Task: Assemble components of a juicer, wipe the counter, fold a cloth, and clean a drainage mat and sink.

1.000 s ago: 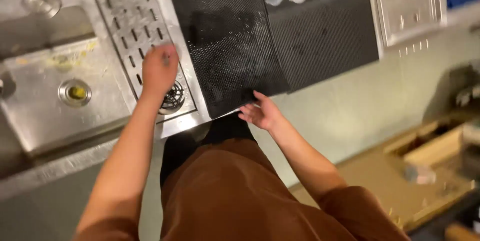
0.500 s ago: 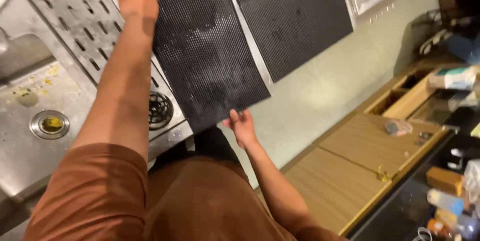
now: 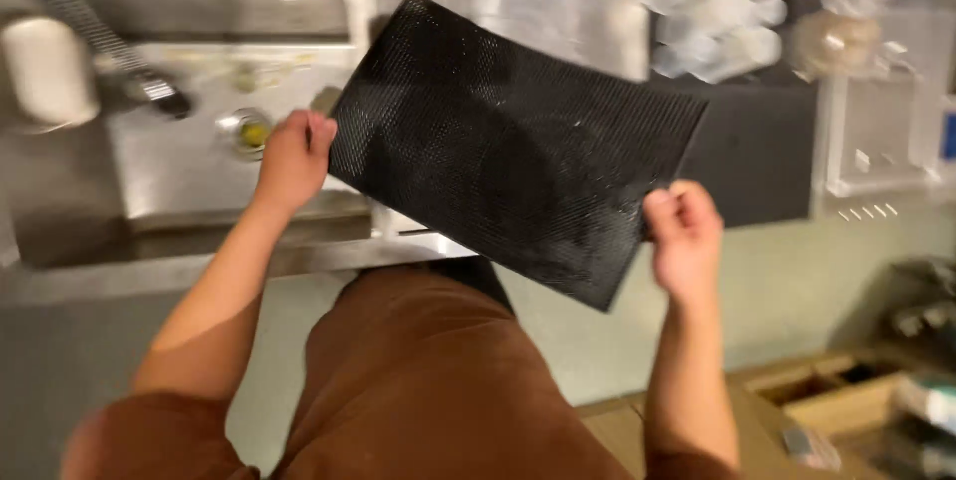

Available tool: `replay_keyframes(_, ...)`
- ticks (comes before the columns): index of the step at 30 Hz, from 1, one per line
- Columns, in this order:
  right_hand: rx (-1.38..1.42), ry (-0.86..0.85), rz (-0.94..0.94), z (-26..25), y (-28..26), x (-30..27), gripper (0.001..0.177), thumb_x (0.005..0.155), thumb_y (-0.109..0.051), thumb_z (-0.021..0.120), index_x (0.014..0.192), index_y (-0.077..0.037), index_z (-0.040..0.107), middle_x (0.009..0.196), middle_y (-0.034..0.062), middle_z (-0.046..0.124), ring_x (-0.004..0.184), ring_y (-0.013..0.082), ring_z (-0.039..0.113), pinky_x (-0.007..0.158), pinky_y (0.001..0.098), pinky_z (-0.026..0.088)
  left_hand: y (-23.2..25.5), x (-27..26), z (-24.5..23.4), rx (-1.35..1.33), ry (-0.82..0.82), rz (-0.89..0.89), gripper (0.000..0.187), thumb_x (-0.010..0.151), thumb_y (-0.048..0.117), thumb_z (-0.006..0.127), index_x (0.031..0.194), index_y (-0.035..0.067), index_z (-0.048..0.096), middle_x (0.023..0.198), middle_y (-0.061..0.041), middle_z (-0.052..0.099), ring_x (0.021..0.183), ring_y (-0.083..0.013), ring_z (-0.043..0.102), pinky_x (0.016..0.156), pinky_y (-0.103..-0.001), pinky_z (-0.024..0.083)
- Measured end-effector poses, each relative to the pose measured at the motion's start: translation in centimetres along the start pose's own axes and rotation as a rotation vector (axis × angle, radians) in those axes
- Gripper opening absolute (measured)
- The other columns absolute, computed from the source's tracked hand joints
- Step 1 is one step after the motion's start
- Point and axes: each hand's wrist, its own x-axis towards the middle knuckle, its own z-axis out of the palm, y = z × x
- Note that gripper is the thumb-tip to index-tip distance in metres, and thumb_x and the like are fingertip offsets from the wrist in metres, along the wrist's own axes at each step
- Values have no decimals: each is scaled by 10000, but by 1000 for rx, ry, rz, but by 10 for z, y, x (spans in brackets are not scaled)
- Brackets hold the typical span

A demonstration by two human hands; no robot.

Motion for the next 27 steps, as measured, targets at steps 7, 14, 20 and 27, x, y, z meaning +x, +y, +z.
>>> replay_keyframes(7, 505, -360, 276, 127, -183, 98, 162, 1032, -165, 664, 921, -47, 660, 723, 11, 635, 494, 92, 513, 403, 232, 369, -62, -62, -130, -653, 0, -903, 201, 1000, 270, 681, 1103, 97, 681, 878, -16, 684, 574, -118, 543, 507, -267, 470)
replay_keyframes(14, 823, -526, 371, 224, -209, 125, 134, 1024, -37, 631, 922, 46, 662, 846, 112, 700, 706, 173, 687, 655, 281, 620, -143, -80, -176, -1041, -91, -1075, 112, 1024, 166, 599, 975, 68, 618, 755, 23, 584, 501, -16, 424, 390, -187, 320)
replay_keyframes(20, 897, -486, 441, 216, -210, 128, 110, 994, -7, 641, 923, 75, 659, 854, 140, 710, 730, 201, 734, 736, 269, 654, -152, -78, -182, -884, -256, -1135, 279, 1067, 249, 674, 887, 72, 556, 730, 43, 543, 500, 0, 383, 377, -180, 252)
replay_keyframes(27, 692, -476, 232, 239, -149, 122, 136, 997, -36, 696, 881, 33, 680, 743, 84, 706, 532, 136, 649, 447, 224, 506, -111, -78, -157, -330, -493, -1122, 174, 954, 211, 725, 901, 55, 667, 745, -3, 637, 516, -51, 478, 429, -202, 403)
